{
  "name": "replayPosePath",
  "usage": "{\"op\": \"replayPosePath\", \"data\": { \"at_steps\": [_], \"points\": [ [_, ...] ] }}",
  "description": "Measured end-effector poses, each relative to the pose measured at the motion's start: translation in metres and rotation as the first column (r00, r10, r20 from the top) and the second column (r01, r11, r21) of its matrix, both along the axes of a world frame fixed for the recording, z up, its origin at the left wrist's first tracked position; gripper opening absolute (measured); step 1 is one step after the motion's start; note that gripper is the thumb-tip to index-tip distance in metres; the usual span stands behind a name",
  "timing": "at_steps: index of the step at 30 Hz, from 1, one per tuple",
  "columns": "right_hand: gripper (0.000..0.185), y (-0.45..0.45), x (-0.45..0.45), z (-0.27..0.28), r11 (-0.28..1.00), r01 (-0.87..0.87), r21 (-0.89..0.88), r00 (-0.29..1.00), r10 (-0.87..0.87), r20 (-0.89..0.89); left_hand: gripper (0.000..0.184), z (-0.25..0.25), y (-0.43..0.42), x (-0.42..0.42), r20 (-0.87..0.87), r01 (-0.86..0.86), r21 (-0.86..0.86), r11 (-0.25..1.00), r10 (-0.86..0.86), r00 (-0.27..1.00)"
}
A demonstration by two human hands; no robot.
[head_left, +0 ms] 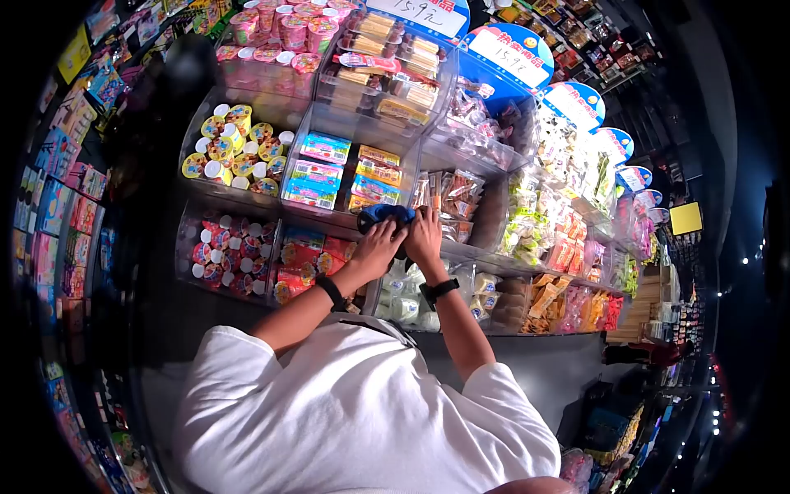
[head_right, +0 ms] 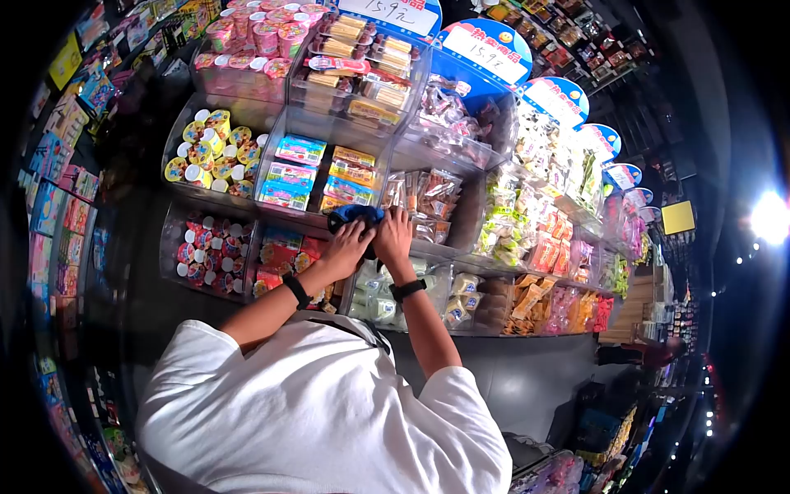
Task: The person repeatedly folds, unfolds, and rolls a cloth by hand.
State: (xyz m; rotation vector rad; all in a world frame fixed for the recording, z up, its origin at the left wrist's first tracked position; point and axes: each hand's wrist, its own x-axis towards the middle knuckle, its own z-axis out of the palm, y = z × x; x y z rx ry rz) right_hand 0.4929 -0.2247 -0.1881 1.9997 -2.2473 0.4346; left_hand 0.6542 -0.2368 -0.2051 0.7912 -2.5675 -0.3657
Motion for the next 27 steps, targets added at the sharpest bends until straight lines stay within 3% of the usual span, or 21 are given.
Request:
{"op": "replayPosePath", "data": {
  "at_steps": [1, 3, 5, 7, 8, 9, 11, 13, 15, 16, 17, 18, 20, 21, 22, 23, 25, 27],
  "points": [
    [0.038, -0.006, -0.004, -0.001, 0.999, 0.018, 0.045, 0.999, -0.019, 0.036, 0.076, 0.003, -0.008, -0.006, 0.039, -0.009, -0.006, 1.0, 0.009, 0.999],
    [0.038, -0.02, -0.008, -0.007, 0.997, 0.009, -0.081, 0.997, -0.002, 0.08, 0.072, -0.002, -0.018, -0.019, 0.034, -0.086, -0.073, 0.994, 0.088, 0.996],
    [0.039, -0.022, -0.005, -0.007, 0.999, 0.029, -0.024, 0.994, -0.027, 0.107, 0.068, -0.004, -0.023, -0.027, 0.086, -0.109, 0.031, 0.994, 0.106, 0.991],
    [0.038, -0.014, 0.002, -0.008, 0.991, 0.092, -0.092, 0.991, -0.082, 0.108, 0.065, -0.001, -0.016, -0.02, 0.076, -0.109, 0.023, 0.994, 0.107, 0.991],
    [0.038, -0.007, 0.005, -0.009, 0.991, 0.099, -0.092, 0.987, -0.086, 0.136, 0.062, -0.005, -0.014, -0.014, 0.027, -0.041, 0.041, 0.998, 0.04, 0.999],
    [0.036, 0.001, 0.007, -0.011, 0.99, 0.102, -0.098, 0.988, -0.089, 0.123, 0.057, -0.01, -0.009, -0.006, -0.091, -0.017, -0.1, 0.995, 0.008, 0.996],
    [0.036, 0.028, 0.02, -0.006, 0.981, 0.065, -0.182, 0.978, -0.026, 0.206, 0.048, -0.017, -0.002, 0.012, -0.259, 0.054, -0.179, 0.982, -0.1, 0.961],
    [0.041, 0.06, 0.035, -0.007, 0.999, 0.02, -0.042, 0.967, -0.009, 0.256, 0.037, -0.027, 0.024, 0.028, -0.258, 0.153, 0.187, 0.97, -0.102, 0.961],
    [0.044, 0.091, 0.042, -0.03, 0.993, -0.113, -0.024, 0.96, 0.115, 0.256, 0.027, -0.038, 0.034, 0.049, -0.233, 0.319, 0.488, 0.812, -0.231, 0.945],
    [0.042, 0.109, 0.042, -0.06, 0.99, -0.127, 0.06, 0.971, 0.111, 0.212, 0.03, -0.064, 0.044, 0.053, -0.248, 0.387, 0.542, 0.746, -0.298, 0.922],
    [0.042, 0.12, 0.049, -0.068, 0.989, -0.124, 0.081, 0.94, 0.092, 0.328, 0.033, -0.069, 0.051, 0.059, -0.219, 0.388, 0.575, 0.72, -0.322, 0.921],
    [0.042, 0.127, 0.055, -0.072, 0.995, -0.085, 0.048, 0.94, 0.064, 0.336, 0.036, -0.062, 0.057, 0.067, -0.19, 0.386, 0.608, 0.694, -0.345, 0.919],
    [0.041, 0.116, 0.057, -0.077, 0.999, 0.0, 0.048, 0.923, -0.019, 0.385, 0.038, -0.051, 0.056, 0.068, -0.022, 0.291, 0.595, 0.749, -0.346, 0.938],
    [0.04, 0.112, 0.058, -0.077, 0.993, 0.055, 0.102, 0.902, -0.093, 0.421, 0.037, -0.069, 0.054, 0.059, -0.111, 0.378, 0.483, 0.79, -0.373, 0.921],
    [0.036, 0.105, 0.056, -0.083, 0.996, 0.071, -0.051, 0.925, -0.047, 0.376, 0.037, -0.098, 0.052, 0.046, -0.183, 0.385, 0.418, 0.823, -0.339, 0.923],
    [0.029, 0.096, 0.058, -0.072, 0.994, 0.11, 0.011, 0.899, -0.104, 0.425, 0.038, -0.116, 0.045, 0.033, -0.26, 0.386, 0.345, 0.855, -0.308, 0.915],
    [0.027, 0.082, 0.048, -0.08, 0.99, 0.13, -0.044, 0.898, -0.099, 0.429, 0.034, -0.092, 0.028, 0.02, -0.301, 0.372, 0.364, 0.854, -0.27, 0.915],
    [0.031, 0.08, 0.058, -0.062, 0.974, 0.215, 0.067, 0.921, -0.225, 0.319, 0.028, -0.064, 0.007, 0.018, -0.221, 0.322, 0.701, 0.637, -0.235, 0.947]
  ]
}}
